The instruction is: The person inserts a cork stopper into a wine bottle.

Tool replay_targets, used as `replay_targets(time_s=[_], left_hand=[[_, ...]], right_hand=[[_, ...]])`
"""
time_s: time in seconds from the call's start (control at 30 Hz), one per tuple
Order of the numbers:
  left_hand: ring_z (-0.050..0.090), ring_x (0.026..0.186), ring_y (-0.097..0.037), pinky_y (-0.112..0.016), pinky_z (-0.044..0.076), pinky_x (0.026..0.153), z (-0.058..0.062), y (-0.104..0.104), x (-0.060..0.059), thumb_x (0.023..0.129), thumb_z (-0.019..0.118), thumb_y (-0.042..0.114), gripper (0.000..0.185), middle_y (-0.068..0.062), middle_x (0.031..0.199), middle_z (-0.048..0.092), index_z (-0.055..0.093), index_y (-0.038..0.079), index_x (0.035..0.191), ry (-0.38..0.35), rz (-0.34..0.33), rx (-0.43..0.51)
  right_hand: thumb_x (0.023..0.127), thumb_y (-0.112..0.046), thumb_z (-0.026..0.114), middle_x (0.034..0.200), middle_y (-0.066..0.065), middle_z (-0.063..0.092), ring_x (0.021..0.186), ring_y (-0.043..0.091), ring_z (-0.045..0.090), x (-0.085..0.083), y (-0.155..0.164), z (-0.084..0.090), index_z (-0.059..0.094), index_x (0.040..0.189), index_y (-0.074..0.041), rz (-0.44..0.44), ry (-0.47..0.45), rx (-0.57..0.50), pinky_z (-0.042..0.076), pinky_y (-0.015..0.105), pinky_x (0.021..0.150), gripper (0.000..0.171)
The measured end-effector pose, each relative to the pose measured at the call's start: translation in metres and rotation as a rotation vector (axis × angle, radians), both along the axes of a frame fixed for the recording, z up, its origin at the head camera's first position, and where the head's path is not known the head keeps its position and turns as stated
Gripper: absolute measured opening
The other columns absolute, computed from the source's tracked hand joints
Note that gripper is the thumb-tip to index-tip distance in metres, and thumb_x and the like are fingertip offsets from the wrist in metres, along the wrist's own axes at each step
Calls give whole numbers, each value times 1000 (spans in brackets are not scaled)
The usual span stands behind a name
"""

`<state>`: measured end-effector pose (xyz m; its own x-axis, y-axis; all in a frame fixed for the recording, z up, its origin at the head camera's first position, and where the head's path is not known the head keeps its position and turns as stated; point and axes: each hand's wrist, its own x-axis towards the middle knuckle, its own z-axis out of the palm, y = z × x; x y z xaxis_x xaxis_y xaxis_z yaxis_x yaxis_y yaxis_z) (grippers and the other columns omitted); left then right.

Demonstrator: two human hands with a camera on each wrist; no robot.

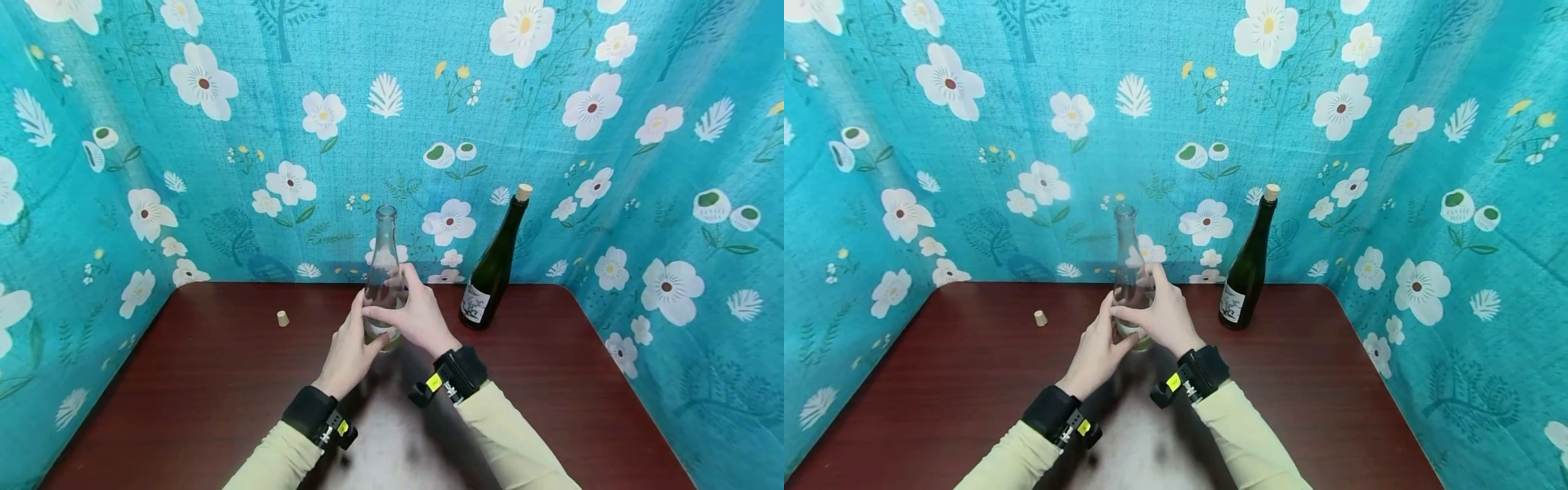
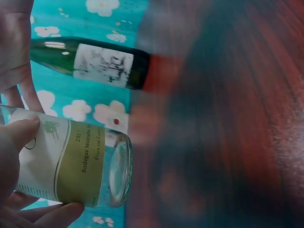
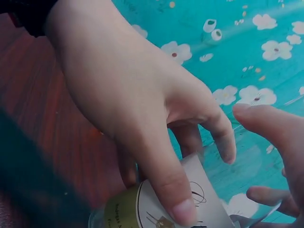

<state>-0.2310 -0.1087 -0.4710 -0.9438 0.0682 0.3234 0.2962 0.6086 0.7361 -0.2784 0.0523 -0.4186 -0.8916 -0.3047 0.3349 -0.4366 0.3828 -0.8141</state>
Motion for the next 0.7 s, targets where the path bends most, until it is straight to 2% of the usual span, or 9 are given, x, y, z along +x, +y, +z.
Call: replay_targets(time_s=[0.23, 0.43, 0.6, 0.7], left_hand=[[60, 123, -31, -52, 53, 92, -14, -3, -2, 92, 79, 28, 96, -14, 153, 46, 15, 13, 163, -74, 13, -15], [60, 124, -28, -49, 53, 93, -27, -4, -5, 92, 79, 30, 95, -10, 153, 46, 16, 17, 162, -143, 10, -16], [60, 124, -28, -49, 53, 93, -33, -5, -7, 92, 79, 28, 91, -6, 152, 47, 20, 18, 161, -115, 13, -18], [60, 124, -28, -49, 53, 93, -35, -6, -8, 92, 79, 29, 92, -7, 151, 49, 18, 19, 161, -110, 7, -35]], right_hand=[[80, -44, 88, 119, -1, 64, 107, 18, 67, -2, -3, -18, 47, 127, -21, -16, -49, -12, 57, 43, 84, 66], [81, -41, 87, 123, 0, 64, 112, 19, 65, -3, -4, -33, 46, 127, -20, -16, -68, -2, 55, 45, 89, 65], [82, -40, 87, 125, 2, 64, 113, 22, 65, -3, -5, -39, 46, 129, -20, -9, -53, -26, 54, 53, 91, 66], [82, -40, 87, 125, 1, 64, 114, 22, 65, -2, -4, -41, 46, 129, -21, -18, -55, -30, 54, 53, 91, 66]])
